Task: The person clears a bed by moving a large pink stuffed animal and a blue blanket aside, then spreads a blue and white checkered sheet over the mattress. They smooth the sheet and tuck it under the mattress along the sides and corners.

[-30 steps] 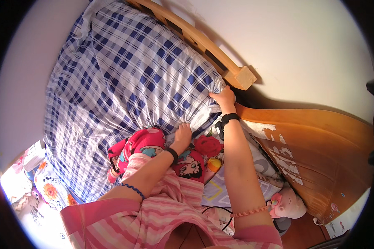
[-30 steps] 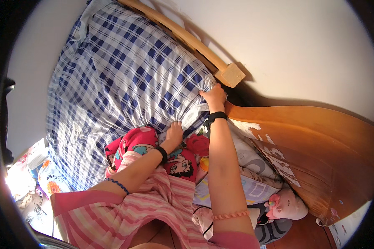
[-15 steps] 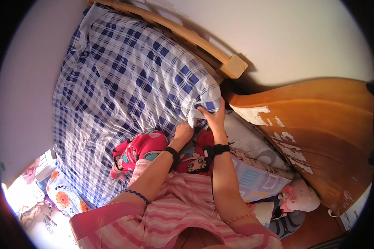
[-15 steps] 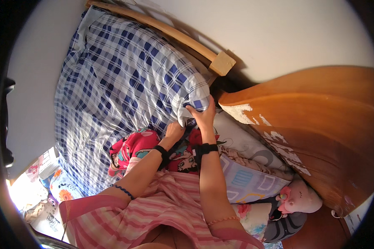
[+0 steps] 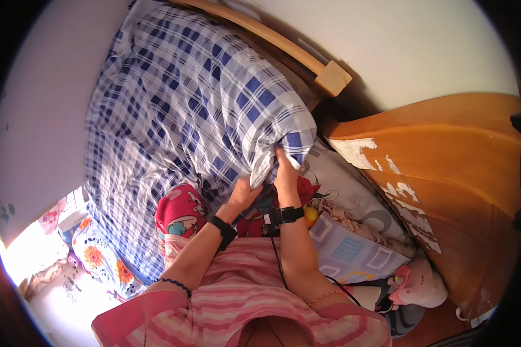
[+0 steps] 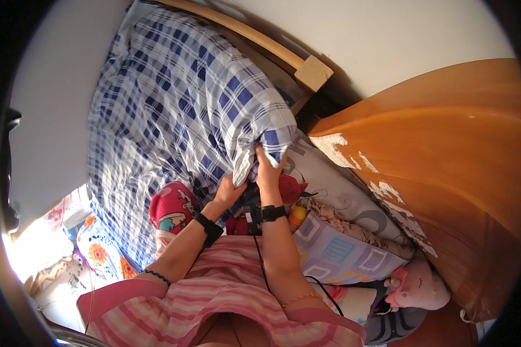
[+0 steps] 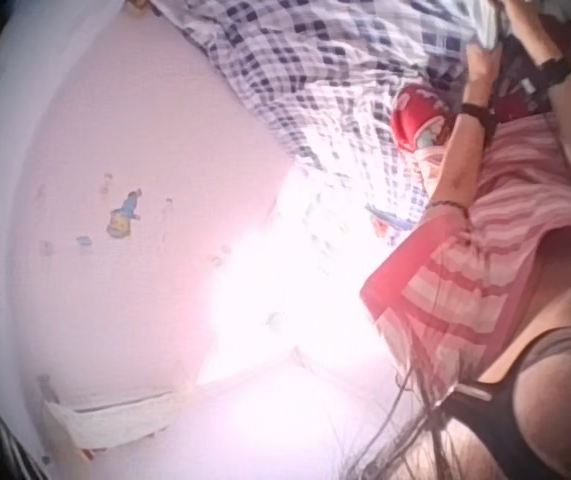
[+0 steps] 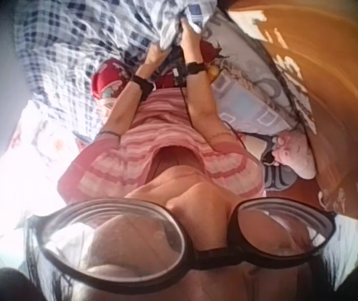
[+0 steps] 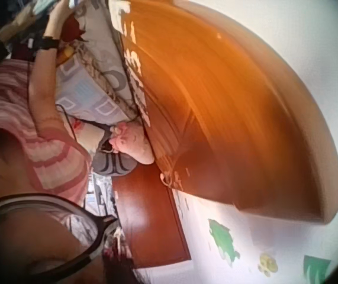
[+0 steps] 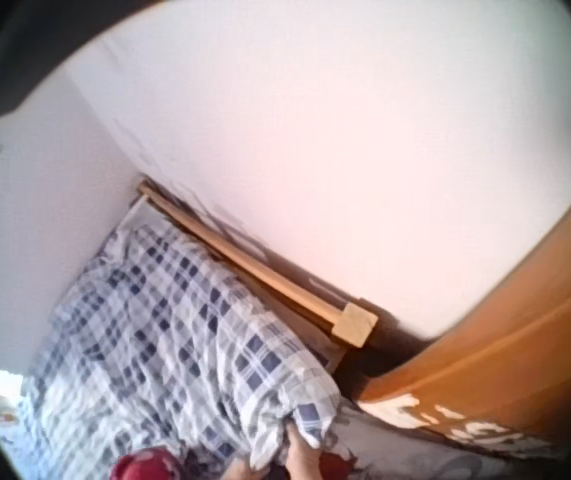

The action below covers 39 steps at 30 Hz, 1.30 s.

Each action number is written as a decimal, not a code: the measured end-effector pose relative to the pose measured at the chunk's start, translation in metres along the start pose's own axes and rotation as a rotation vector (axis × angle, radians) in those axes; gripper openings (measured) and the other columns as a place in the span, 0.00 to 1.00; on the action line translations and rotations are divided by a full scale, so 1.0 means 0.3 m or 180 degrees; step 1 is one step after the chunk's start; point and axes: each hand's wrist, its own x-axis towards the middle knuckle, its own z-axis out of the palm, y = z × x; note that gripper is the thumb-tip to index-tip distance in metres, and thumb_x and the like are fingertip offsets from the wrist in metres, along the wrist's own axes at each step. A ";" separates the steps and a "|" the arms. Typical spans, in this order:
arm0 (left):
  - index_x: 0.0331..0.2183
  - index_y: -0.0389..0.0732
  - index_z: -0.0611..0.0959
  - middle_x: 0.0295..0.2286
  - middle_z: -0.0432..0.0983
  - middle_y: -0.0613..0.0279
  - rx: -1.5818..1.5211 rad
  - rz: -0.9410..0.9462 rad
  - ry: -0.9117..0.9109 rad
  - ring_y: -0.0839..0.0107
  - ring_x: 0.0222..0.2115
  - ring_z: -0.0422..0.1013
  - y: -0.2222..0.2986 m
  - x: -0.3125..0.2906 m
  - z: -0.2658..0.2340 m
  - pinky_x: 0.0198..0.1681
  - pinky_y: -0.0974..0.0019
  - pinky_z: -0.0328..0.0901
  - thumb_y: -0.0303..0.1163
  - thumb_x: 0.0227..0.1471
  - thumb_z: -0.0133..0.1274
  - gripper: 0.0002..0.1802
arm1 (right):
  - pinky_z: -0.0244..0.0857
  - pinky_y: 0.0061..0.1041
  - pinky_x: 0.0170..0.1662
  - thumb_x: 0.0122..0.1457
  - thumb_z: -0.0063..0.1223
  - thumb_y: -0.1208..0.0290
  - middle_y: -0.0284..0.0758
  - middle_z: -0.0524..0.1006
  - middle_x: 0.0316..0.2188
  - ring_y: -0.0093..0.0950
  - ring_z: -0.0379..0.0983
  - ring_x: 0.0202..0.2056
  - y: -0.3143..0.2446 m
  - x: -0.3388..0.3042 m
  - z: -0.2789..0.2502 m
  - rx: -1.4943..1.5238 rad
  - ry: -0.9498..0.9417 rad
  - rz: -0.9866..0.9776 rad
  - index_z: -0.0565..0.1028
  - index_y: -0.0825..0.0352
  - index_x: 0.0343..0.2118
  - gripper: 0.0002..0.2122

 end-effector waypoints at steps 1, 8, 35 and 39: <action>0.33 0.31 0.76 0.26 0.73 0.38 0.0137 -0.0193 0.0048 0.40 0.32 0.69 0.036 -0.012 -0.005 0.33 0.54 0.64 0.30 0.42 0.55 0.15 | 0.63 0.27 0.43 0.49 0.59 0.79 0.35 0.71 0.41 0.27 0.68 0.40 -0.014 0.001 0.011 0.0386 -0.0094 -0.0019 0.67 0.71 0.48 0.22; 0.28 0.30 0.75 0.21 0.71 0.42 0.0316 0.0717 -0.0108 0.52 0.22 0.69 0.199 0.023 -0.026 0.26 0.57 0.62 0.30 0.44 0.54 0.12 | 0.64 0.24 0.37 0.48 0.53 0.84 0.30 0.75 0.31 0.23 0.70 0.31 -0.233 -0.003 0.076 0.0904 -0.0047 -0.0657 0.75 0.72 0.34 0.09; 0.38 0.35 0.69 0.34 0.69 0.50 0.2721 0.0623 -0.1010 0.64 0.29 0.75 -0.154 0.085 0.150 0.28 0.66 0.71 0.27 0.45 0.51 0.16 | 0.56 0.43 0.51 0.59 0.39 0.55 0.64 0.62 0.48 0.58 0.59 0.49 0.060 0.316 0.017 -0.3405 0.0524 -0.0796 0.65 0.76 0.48 0.25; 0.39 0.33 0.74 0.36 0.72 0.45 0.2010 0.0781 -0.2297 0.61 0.38 0.72 -0.130 0.072 0.090 0.37 0.64 0.69 0.28 0.43 0.49 0.17 | 0.40 0.46 0.61 0.56 0.47 0.60 0.59 0.51 0.58 0.54 0.45 0.60 0.118 0.110 0.184 -0.4488 0.0003 -0.2797 0.58 0.73 0.57 0.29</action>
